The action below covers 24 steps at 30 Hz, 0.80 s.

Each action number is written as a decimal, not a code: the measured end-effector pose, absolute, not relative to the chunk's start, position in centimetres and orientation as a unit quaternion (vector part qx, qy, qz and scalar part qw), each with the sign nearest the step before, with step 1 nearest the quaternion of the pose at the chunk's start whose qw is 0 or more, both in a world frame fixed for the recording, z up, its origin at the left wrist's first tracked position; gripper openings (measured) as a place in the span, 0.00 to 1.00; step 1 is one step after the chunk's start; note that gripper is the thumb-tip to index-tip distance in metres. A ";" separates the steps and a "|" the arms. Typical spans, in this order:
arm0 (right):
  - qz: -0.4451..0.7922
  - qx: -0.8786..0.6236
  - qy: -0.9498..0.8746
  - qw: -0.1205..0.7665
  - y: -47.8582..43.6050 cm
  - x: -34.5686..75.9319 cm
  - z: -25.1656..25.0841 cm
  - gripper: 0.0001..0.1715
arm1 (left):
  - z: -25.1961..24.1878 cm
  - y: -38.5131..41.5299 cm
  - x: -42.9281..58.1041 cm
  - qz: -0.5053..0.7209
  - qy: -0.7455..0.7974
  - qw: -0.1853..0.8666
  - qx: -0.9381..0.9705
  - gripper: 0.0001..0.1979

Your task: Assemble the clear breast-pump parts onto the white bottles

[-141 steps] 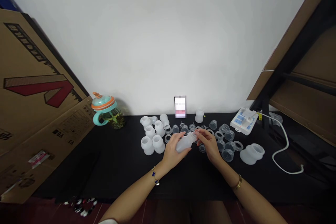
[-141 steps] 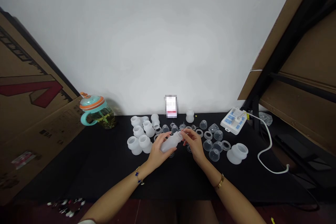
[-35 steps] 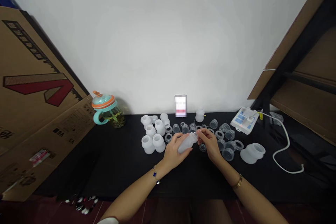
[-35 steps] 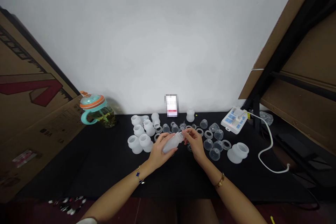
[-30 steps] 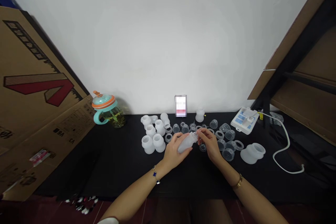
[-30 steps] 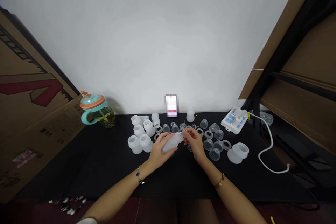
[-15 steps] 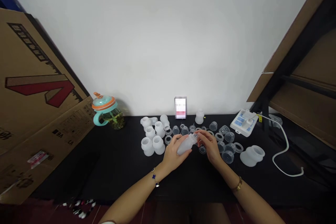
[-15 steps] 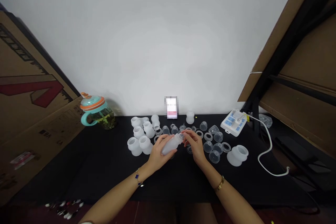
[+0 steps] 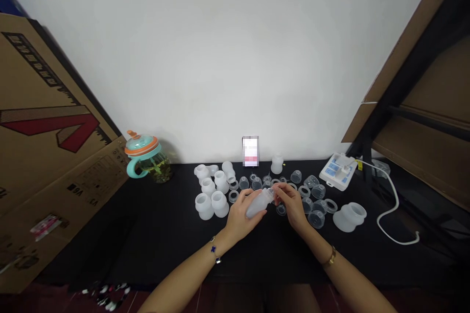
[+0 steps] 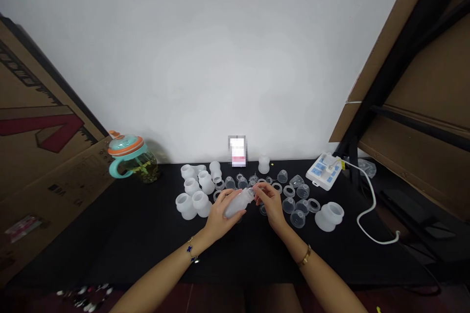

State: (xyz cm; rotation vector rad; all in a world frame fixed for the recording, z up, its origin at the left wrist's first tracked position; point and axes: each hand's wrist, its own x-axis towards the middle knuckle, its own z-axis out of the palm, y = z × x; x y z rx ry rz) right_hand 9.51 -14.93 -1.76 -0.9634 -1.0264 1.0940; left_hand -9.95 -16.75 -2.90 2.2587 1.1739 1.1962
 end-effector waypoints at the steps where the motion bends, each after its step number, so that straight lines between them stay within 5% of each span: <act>1: 0.478 -0.421 -0.448 0.628 -14.9 9.5 -1.8 0.16 | -2.9 -16.7 -9.9 0.418 0.412 0.162 0.793 0.26; 24: 0.493 -0.415 -0.440 0.626 -14.9 9.5 -1.9 0.15 | -2.9 -16.7 -9.9 0.416 0.416 0.177 0.789 0.26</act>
